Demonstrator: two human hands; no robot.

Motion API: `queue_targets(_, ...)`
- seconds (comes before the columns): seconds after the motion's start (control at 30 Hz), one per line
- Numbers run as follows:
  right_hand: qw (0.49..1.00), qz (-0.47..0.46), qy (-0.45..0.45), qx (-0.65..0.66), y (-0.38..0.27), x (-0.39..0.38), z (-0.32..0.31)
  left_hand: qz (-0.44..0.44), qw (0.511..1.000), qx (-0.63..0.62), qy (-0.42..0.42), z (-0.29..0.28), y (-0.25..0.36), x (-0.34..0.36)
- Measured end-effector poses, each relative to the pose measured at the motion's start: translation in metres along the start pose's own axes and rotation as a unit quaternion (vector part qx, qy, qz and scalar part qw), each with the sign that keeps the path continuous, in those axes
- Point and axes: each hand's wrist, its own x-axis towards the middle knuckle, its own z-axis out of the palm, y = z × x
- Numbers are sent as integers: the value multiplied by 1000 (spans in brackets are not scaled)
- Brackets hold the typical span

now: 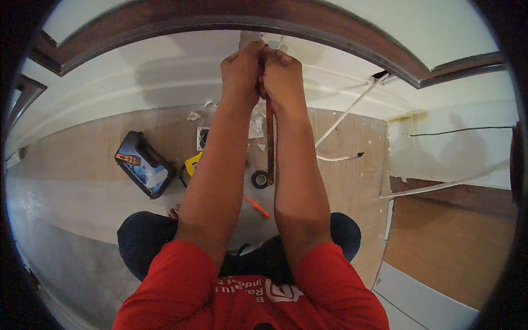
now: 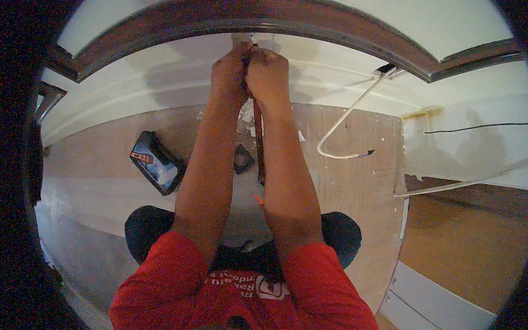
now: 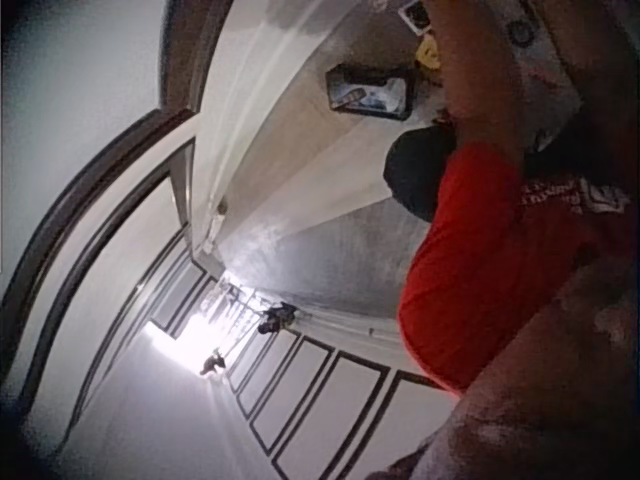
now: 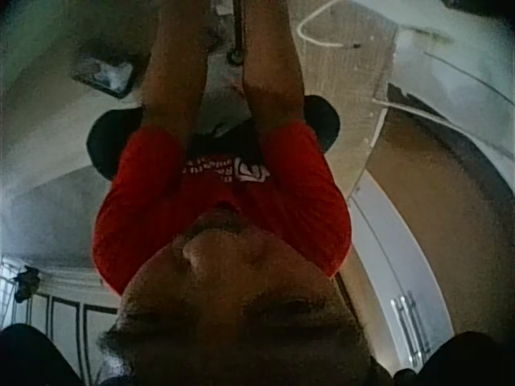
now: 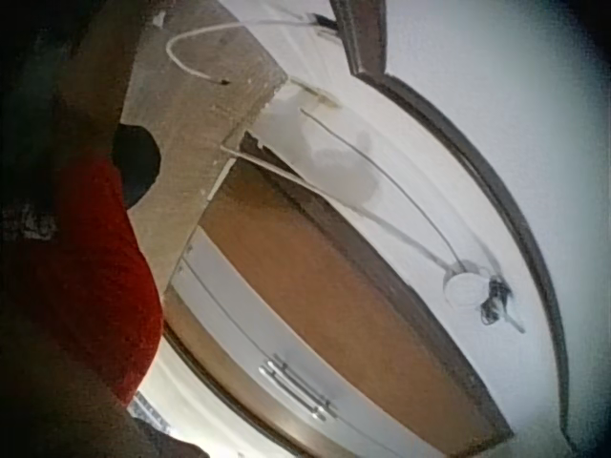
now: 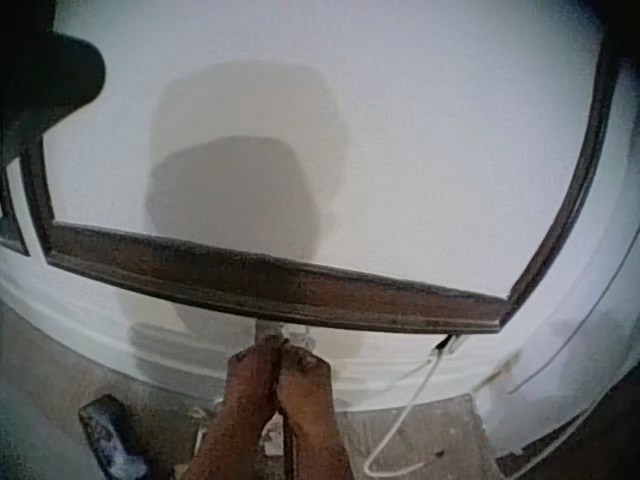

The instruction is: The person prepares and installs an electrical outlet into a wall opening, using a small tool to guide wires and positioning the outlet casing.

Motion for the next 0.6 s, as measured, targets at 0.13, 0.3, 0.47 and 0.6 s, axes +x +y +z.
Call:
queue_targets(0.13, 999, -22, 27, -22, 0, -3, 10, 86, 995, 56, -20, -5, -2, 2)
queue_targets(0.3, 989, -96, 54, -96, 24, 20, 0, 25, 998, 51, -30, 8, -4, 8)
queue_targets(0.47, 992, -56, 83, -72, 9, 3, 6, 393, 639, 658, -68, -15, -7, 12)
queue_targets(0.6, 991, -97, 56, -79, 21, 28, 3, 419, 641, 639, -71, -15, -11, 20)
